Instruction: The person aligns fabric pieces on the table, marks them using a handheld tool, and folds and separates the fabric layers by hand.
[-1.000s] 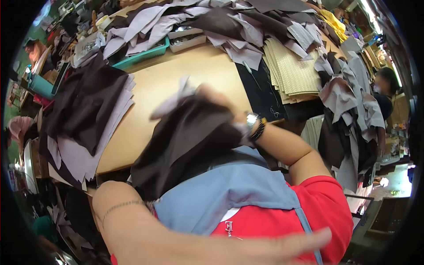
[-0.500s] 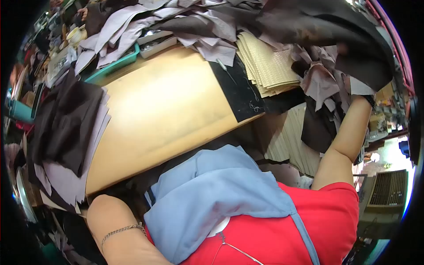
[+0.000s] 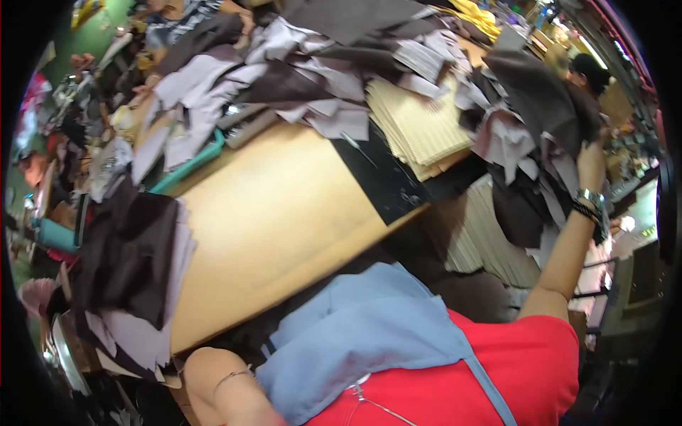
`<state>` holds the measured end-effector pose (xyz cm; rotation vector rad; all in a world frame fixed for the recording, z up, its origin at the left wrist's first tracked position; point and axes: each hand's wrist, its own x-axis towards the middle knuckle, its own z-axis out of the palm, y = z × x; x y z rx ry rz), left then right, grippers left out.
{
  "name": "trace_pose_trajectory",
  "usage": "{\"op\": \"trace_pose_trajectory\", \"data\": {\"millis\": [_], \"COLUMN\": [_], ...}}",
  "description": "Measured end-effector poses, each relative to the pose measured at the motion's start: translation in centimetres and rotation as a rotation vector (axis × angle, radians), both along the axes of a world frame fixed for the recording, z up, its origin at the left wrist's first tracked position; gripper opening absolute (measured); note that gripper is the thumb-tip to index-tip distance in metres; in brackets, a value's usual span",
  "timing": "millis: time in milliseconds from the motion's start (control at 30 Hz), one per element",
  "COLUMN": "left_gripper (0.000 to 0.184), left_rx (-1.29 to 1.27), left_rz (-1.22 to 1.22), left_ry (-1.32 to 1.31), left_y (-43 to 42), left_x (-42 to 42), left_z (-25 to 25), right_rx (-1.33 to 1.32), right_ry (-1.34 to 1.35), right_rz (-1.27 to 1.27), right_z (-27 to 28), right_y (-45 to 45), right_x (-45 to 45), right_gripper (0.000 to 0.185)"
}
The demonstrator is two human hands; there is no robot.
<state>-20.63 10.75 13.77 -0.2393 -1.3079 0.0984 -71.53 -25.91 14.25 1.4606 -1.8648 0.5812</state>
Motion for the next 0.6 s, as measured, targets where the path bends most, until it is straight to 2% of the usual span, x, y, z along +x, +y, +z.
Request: {"op": "trace_pose_trajectory", "data": {"millis": [33, 67, 100, 133, 200, 267, 300, 333, 367, 400, 467, 500, 567, 600], "left_gripper": [0.035, 0.035, 0.035, 0.033, 0.039, 0.024, 0.034, 0.036, 0.039, 0.042, 0.047, 0.048, 0.049, 0.049], "left_rx": [-0.122, -0.25, -0.385, -0.069, 0.625, 0.673, 0.899, 0.999, 1.098, 1.22, 1.419, 1.489, 1.599, 1.736], "left_rz": [0.248, 0.486, 0.714, 0.728, 0.95, 0.906, 1.011, 1.177, 1.343, 1.502, 1.869, 2.075, 2.241, 2.171], "left_ry": [-0.007, -0.012, -0.011, -0.216, -0.625, -0.911, -0.865, -0.868, -0.867, -0.793, -0.603, -0.484, -0.298, -0.274], "left_y": [-0.2, -0.1, 0.3, 0.4, 0.5, -4.5, -5.4, -5.9, -6.1, -5.9, -4.9, -4.1, -1.6, -0.3], "left_x": [0.5, 1.3, 2.1, 2.4, 3.1, 6.3, 6.3, 7.3, 9.0, 11.1, 15.1, 17.2, 21.8, 23.2], "left_z": [-1.7, -4.5, -7.5, -9.5, -13.5, -13.3, -14.7, -15.7, -16.6, -17.5, -18.7, -19.2, -21.9, -22.2], "right_rx": [-0.156, -0.424, -0.473, -0.516, -0.394, -0.241, -0.106, 0.029, 0.19, 0.358, 0.637, 0.673, 0.766, 0.818], "right_ry": [0.07, 0.196, 0.244, 0.297, 0.227, 0.096, 0.074, 0.059, -0.036, -0.127, -0.158, -0.123, -0.083, -0.078], "right_rz": [0.093, 0.257, 0.307, 0.352, 0.435, 0.757, 0.811, 0.871, 1.058, 1.235, 1.369, 1.409, 1.467, 1.49], "right_z": [0.4, 0.8, 1.9, 2.6, 2.3, 0.0, -1.7, -3.7, -6.3, -9.1, -13.2, -14.7, -18.0, -19.3], "right_y": [0.4, 0.6, 1.1, 1.7, 2.7, 2.6, 3.0, 3.4, 3.2, 3.2, 5.8, 7.3, 9.6, 10.3], "right_x": [1.7, 3.9, 6.6, 9.6, 15.5, 20.5, 23.4, 26.0, 27.9, 29.7, 34.0, 35.7, 37.9, 38.8], "right_gripper": [0.061, 0.064, 0.065, 0.066, 0.061, 0.048, 0.048, 0.048, 0.048, 0.048, 0.044, 0.043, 0.042, 0.043]}}
